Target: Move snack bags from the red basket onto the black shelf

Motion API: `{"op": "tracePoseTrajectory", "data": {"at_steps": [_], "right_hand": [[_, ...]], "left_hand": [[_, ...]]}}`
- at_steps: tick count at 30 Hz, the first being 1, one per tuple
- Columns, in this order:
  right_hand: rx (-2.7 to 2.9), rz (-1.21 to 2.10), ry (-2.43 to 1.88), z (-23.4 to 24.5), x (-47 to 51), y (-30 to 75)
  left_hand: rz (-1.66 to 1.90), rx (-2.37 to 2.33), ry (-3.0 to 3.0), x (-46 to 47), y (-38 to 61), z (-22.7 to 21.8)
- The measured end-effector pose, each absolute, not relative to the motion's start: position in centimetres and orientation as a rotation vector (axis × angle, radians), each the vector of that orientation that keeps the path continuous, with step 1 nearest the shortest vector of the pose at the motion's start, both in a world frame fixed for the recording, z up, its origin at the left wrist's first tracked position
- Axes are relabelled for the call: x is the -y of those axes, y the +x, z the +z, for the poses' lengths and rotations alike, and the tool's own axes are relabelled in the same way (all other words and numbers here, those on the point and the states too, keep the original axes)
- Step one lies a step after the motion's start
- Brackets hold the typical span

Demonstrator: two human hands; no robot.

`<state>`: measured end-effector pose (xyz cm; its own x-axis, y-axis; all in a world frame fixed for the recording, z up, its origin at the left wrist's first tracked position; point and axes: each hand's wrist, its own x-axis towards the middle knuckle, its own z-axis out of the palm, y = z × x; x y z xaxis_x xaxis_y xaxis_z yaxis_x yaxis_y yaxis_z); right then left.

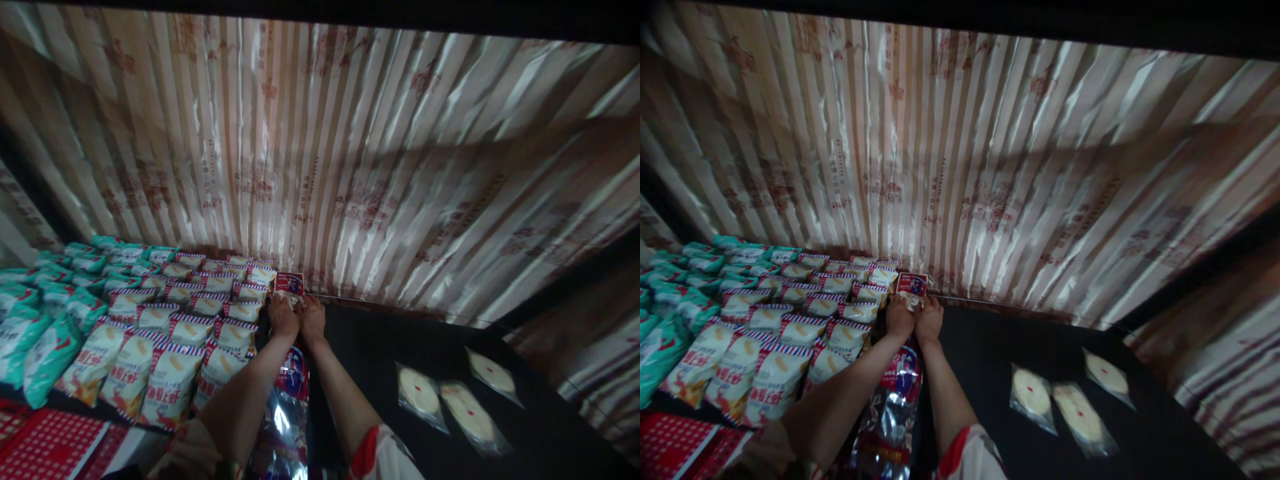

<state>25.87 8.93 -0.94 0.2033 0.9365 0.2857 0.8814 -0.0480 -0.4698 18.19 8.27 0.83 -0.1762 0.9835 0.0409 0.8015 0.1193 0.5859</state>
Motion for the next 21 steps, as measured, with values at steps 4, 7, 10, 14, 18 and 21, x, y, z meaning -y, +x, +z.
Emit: {"op": "tracePoseTrajectory", "data": {"at_steps": [4, 7, 10, 14, 18, 21], "right_hand": [[1.645, 0.072, -1.911, -0.5, -8.0, 26.3], [1.605, 0.093, -1.926, 0.2, -6.9, 26.3], [1.561, 0.198, -1.927, 1.1, -4.9, 26.1], [1.475, 0.356, -1.796, 2.7, -0.8, 25.3], [1.274, 0.545, -1.524, 5.1, 5.3, 23.5], [1.155, 0.595, -1.343, 6.7, 12.5, 21.5]], "left_hand": [[0.723, -2.059, 1.755, -7.0, 18.6, 1.9], [0.728, -2.028, 1.74, -5.5, 18.5, 3.2], [0.751, -1.946, 1.7, -3.4, 18.3, 4.2], [0.786, -1.79, 1.55, 0.8, 17.9, 6.1], [1.076, -1.583, 1.438, 6.5, 16.4, 7.6], [1.296, -1.459, 1.447, 12.0, 14.7, 2.5]]}}
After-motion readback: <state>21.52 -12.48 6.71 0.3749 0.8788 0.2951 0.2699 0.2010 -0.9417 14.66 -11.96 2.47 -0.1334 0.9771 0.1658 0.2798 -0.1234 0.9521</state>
